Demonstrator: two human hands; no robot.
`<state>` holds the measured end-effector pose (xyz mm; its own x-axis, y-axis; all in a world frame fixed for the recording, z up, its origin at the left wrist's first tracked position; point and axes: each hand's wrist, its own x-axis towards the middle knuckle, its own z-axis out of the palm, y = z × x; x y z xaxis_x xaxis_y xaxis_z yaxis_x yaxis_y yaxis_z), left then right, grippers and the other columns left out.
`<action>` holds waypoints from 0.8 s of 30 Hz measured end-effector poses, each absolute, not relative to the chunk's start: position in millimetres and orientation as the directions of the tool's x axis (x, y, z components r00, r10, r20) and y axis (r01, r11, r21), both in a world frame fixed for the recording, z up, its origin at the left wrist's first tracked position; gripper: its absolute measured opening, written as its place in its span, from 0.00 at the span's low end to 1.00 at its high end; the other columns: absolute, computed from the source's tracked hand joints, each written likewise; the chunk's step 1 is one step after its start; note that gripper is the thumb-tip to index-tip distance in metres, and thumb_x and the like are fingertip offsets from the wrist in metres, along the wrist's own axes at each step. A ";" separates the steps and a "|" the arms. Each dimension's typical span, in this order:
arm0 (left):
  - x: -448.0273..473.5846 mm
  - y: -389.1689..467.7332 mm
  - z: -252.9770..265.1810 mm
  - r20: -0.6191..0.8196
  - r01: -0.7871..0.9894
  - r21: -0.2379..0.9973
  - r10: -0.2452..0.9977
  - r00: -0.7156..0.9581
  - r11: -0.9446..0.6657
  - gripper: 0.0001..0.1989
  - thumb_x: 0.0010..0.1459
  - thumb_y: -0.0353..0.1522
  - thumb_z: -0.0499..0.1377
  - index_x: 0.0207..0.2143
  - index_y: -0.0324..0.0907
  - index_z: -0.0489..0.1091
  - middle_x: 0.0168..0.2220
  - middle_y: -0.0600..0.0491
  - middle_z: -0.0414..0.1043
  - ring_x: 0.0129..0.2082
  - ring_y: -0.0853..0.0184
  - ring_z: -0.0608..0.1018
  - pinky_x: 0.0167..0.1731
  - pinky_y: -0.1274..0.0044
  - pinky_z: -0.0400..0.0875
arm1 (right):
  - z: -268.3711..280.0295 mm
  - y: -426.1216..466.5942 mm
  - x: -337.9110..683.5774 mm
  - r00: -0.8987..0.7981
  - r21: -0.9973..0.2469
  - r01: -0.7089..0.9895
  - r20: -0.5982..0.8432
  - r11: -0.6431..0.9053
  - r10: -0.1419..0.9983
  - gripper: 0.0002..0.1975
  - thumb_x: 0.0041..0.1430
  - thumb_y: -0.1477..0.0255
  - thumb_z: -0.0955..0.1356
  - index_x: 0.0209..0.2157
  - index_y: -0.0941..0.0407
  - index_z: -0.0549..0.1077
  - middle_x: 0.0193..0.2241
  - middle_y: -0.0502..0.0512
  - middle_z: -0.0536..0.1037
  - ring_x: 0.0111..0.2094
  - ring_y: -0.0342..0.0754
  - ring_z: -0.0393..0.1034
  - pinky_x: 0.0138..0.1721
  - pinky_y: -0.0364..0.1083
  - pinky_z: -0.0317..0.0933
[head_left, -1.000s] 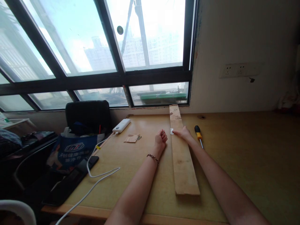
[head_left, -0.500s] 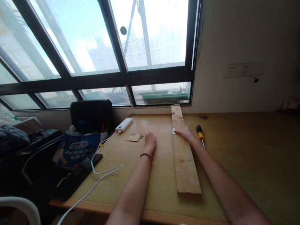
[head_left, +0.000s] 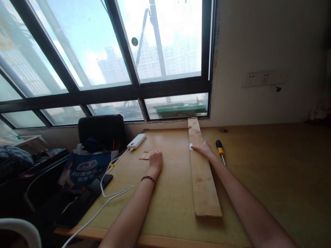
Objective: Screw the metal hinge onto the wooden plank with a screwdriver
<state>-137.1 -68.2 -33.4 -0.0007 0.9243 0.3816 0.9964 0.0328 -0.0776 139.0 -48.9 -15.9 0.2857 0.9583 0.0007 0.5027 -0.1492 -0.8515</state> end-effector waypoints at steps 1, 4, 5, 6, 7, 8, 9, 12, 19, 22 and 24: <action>-139.8 -68.6 -33.6 0.400 0.996 -0.087 0.916 0.001 0.037 0.14 0.56 0.28 0.46 0.32 0.35 0.71 0.32 0.41 0.69 0.37 0.58 0.70 0.34 0.71 0.62 | -15.2 -49.1 138.9 0.286 -0.847 0.509 -0.004 -0.155 0.958 0.44 0.27 0.53 0.73 0.45 0.64 0.61 0.43 0.70 0.71 0.43 0.58 0.68 0.38 0.48 0.63; -145.3 -69.3 -33.3 0.424 0.995 -0.066 0.905 -0.040 0.075 0.14 0.55 0.33 0.48 0.31 0.37 0.72 0.32 0.43 0.70 0.39 0.57 0.69 0.36 0.70 0.60 | -13.4 -49.7 138.4 0.291 -0.834 0.525 -0.011 -0.169 0.957 0.44 0.27 0.54 0.73 0.45 0.64 0.61 0.44 0.69 0.71 0.44 0.58 0.68 0.39 0.47 0.63; -146.6 -69.5 -33.0 0.423 0.995 -0.052 0.905 -0.053 0.083 0.14 0.55 0.34 0.48 0.31 0.38 0.72 0.32 0.43 0.70 0.39 0.57 0.68 0.36 0.70 0.60 | -12.9 -49.9 138.2 0.294 -0.831 0.528 -0.012 -0.173 0.956 0.44 0.27 0.54 0.73 0.45 0.64 0.61 0.44 0.69 0.71 0.44 0.58 0.68 0.39 0.47 0.63; -147.8 -69.8 -32.8 0.418 0.996 -0.037 0.906 -0.061 0.084 0.14 0.56 0.35 0.48 0.31 0.39 0.72 0.33 0.44 0.70 0.40 0.58 0.68 0.37 0.71 0.60 | -12.4 -50.2 138.1 0.298 -0.828 0.532 -0.017 -0.181 0.954 0.44 0.27 0.54 0.73 0.45 0.64 0.61 0.44 0.69 0.71 0.44 0.58 0.68 0.39 0.47 0.63; -148.9 -70.3 -32.4 0.409 0.996 -0.025 0.910 -0.066 0.083 0.14 0.56 0.35 0.48 0.31 0.39 0.72 0.34 0.44 0.70 0.39 0.59 0.68 0.37 0.72 0.59 | -11.9 -50.5 138.1 0.301 -0.825 0.534 -0.022 -0.188 0.953 0.44 0.27 0.54 0.73 0.46 0.64 0.61 0.44 0.69 0.71 0.44 0.57 0.67 0.39 0.47 0.63; -149.8 -70.9 -32.1 0.400 0.997 -0.014 0.914 -0.068 0.080 0.14 0.56 0.35 0.48 0.31 0.39 0.72 0.34 0.45 0.70 0.39 0.61 0.68 0.38 0.72 0.59 | -11.4 -50.9 138.1 0.300 -0.823 0.535 -0.026 -0.191 0.954 0.44 0.27 0.54 0.73 0.46 0.64 0.61 0.45 0.69 0.70 0.44 0.57 0.67 0.40 0.47 0.63; -150.5 -71.7 -31.7 0.393 0.997 -0.005 0.917 -0.070 0.078 0.14 0.56 0.34 0.49 0.31 0.39 0.72 0.35 0.45 0.70 0.39 0.61 0.68 0.39 0.73 0.58 | -11.0 -51.4 138.1 0.298 -0.823 0.534 -0.030 -0.192 0.954 0.44 0.27 0.54 0.73 0.46 0.64 0.61 0.45 0.69 0.70 0.45 0.57 0.67 0.40 0.47 0.63; -151.2 -75.2 -29.8 0.381 0.996 0.014 0.921 -0.087 0.088 0.13 0.55 0.34 0.49 0.31 0.39 0.72 0.36 0.45 0.69 0.40 0.61 0.68 0.40 0.72 0.57 | -9.7 -53.0 138.3 0.289 -0.830 0.526 -0.031 -0.185 0.957 0.43 0.27 0.54 0.73 0.45 0.63 0.62 0.45 0.68 0.70 0.45 0.57 0.67 0.41 0.47 0.63; -148.1 -80.0 -25.0 0.389 0.994 0.058 0.915 -0.112 0.097 0.12 0.55 0.33 0.50 0.31 0.39 0.72 0.36 0.45 0.70 0.39 0.61 0.69 0.39 0.72 0.59 | -7.2 -55.5 138.0 0.293 -0.845 0.503 -0.033 -0.184 0.956 0.43 0.27 0.55 0.73 0.45 0.64 0.62 0.45 0.69 0.70 0.45 0.58 0.67 0.41 0.48 0.63; -149.5 -77.2 -27.0 0.378 0.991 0.116 0.920 -0.105 0.066 0.11 0.55 0.31 0.50 0.31 0.38 0.71 0.34 0.45 0.71 0.34 0.64 0.71 0.35 0.76 0.61 | -7.3 -55.0 138.0 0.291 -0.839 0.514 -0.028 -0.181 0.956 0.43 0.28 0.54 0.73 0.45 0.64 0.62 0.45 0.69 0.70 0.45 0.58 0.67 0.41 0.48 0.63; -151.3 -74.9 -29.1 0.384 0.988 0.141 0.917 -0.107 0.056 0.11 0.54 0.30 0.49 0.30 0.38 0.71 0.33 0.45 0.71 0.33 0.64 0.72 0.34 0.77 0.62 | -7.9 -54.3 138.1 0.288 -0.832 0.526 -0.024 -0.178 0.957 0.42 0.28 0.54 0.73 0.44 0.64 0.62 0.45 0.70 0.70 0.46 0.58 0.66 0.41 0.48 0.63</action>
<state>-151.3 -74.9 -29.1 -0.1072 0.9172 0.3838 0.9883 0.0563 0.1414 138.1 -54.3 -7.9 0.2877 0.9574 -0.0236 0.5256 -0.1784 -0.8318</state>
